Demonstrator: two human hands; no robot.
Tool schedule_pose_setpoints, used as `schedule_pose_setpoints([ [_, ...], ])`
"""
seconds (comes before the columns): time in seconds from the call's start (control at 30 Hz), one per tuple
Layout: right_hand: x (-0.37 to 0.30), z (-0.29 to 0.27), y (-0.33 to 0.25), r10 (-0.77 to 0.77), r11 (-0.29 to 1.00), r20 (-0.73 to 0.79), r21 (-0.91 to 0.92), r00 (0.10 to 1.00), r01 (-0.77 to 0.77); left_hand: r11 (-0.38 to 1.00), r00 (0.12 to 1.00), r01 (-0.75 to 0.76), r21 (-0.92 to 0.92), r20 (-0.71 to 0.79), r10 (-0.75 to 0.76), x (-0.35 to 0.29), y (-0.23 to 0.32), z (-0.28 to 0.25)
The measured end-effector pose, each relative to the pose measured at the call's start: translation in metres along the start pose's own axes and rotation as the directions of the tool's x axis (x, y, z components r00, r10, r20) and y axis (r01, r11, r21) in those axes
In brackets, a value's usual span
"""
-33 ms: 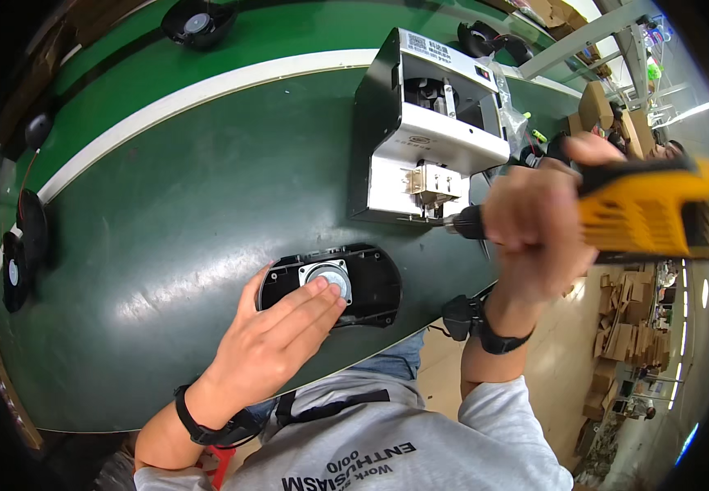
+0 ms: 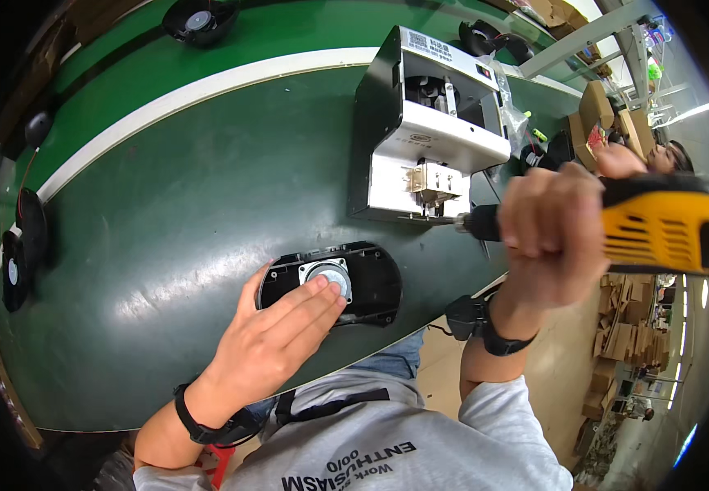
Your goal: Assemble audio speaker units on a manufacturing conveyor belt line using hand tools and an electric screwdriver.
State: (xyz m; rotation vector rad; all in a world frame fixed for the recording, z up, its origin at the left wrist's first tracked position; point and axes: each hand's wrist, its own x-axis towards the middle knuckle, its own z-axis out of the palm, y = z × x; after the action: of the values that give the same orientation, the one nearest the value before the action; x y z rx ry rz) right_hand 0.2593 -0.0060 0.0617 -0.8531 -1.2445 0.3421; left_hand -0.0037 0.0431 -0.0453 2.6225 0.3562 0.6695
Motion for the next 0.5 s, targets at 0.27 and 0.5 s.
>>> schedule_pose_setpoints([
  [0.27,0.004,0.001,0.004,-0.009,0.995,-0.035,-0.101,0.999,0.005,0.999,0.999,0.048,-0.017,0.011,-0.048,0.001,0.004,0.001],
  [0.5,-0.001,0.004,0.006,0.057,0.992,-0.014,-0.114,0.998,-0.058,0.999,0.999,0.047,-0.023,0.018,-0.047,0.000,0.003,0.002],
])
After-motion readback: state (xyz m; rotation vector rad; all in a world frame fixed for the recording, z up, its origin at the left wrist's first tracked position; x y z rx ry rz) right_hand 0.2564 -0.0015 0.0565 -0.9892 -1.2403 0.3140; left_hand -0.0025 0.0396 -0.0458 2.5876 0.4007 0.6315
